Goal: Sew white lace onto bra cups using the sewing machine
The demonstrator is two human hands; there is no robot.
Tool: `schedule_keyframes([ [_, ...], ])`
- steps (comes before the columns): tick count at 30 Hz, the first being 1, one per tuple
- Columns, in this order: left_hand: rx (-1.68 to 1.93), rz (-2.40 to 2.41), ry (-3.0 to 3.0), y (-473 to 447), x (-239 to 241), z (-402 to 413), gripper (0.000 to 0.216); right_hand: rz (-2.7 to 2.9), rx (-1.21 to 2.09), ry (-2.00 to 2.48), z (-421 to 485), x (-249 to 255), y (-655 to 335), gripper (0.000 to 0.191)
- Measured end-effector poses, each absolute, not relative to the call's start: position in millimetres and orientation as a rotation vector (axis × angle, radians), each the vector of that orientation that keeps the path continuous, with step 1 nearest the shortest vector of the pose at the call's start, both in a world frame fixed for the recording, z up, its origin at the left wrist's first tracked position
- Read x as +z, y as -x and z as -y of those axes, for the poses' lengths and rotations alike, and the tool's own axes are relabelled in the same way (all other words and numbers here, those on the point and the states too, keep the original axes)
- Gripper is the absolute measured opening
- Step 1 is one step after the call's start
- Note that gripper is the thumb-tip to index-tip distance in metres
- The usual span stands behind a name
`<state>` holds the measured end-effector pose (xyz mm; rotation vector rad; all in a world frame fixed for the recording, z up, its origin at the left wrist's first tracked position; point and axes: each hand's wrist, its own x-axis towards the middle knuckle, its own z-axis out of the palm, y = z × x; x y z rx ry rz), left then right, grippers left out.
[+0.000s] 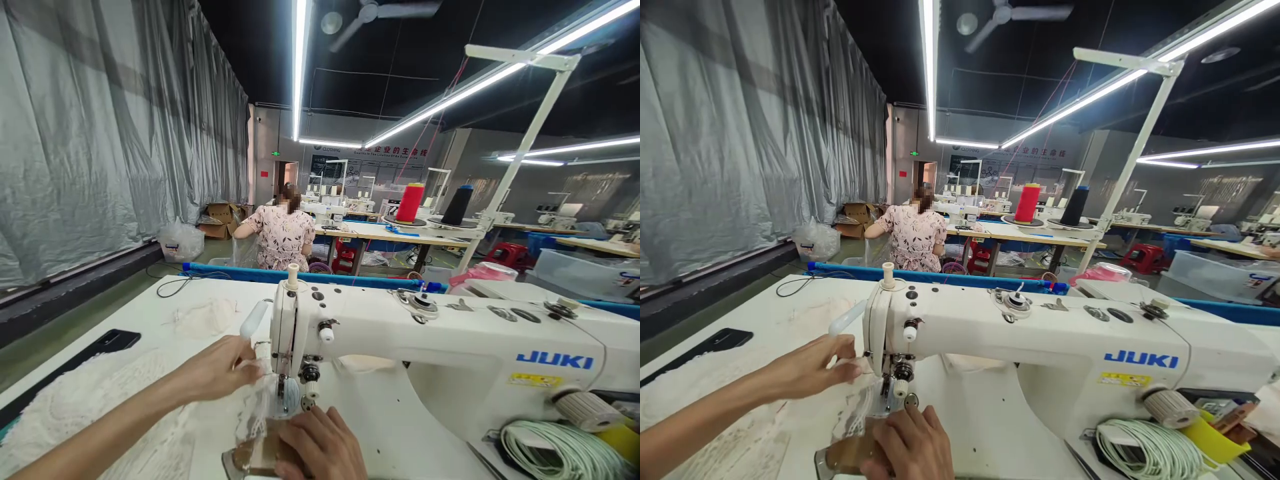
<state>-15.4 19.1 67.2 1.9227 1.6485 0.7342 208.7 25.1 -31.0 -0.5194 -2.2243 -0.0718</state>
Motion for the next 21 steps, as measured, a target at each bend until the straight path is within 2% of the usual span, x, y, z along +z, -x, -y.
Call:
schedule_keyframes([
  [3, 0.636, -1.422, -1.910, 8.6, 95.0, 25.4, 0.031, 2.185, 0.220, 0.503, -18.1, -22.3, -212.8, 0.049],
  [5, 0.600, -1.308, -1.770, -1.0, 103.8, 49.8, 0.038, 2.098, 0.527, 0.497, -6.7, -9.5, -214.2, 0.063],
  [7, 0.618, -1.234, -1.613, -10.0, 104.4, 68.4, 0.040, 2.028, 0.867, 0.530, 10.3, 8.0, -215.7, 0.068],
  [11, 0.707, -1.110, -1.380, -21.7, 95.2, 91.9, 0.042, 1.950, 1.357, 0.681, 45.8, 39.6, -219.6, 0.045],
  [16, 0.825, -1.099, -1.195, -32.6, 69.3, 112.1, 0.045, 1.858, 1.509, 0.793, 69.7, 42.0, -234.0, 0.039],
  [21, 0.723, -1.200, -1.291, -44.7, 28.1, 137.6, 0.055, 2.159, 1.438, 0.597, 80.3, 3.3, -243.0, 0.037],
])
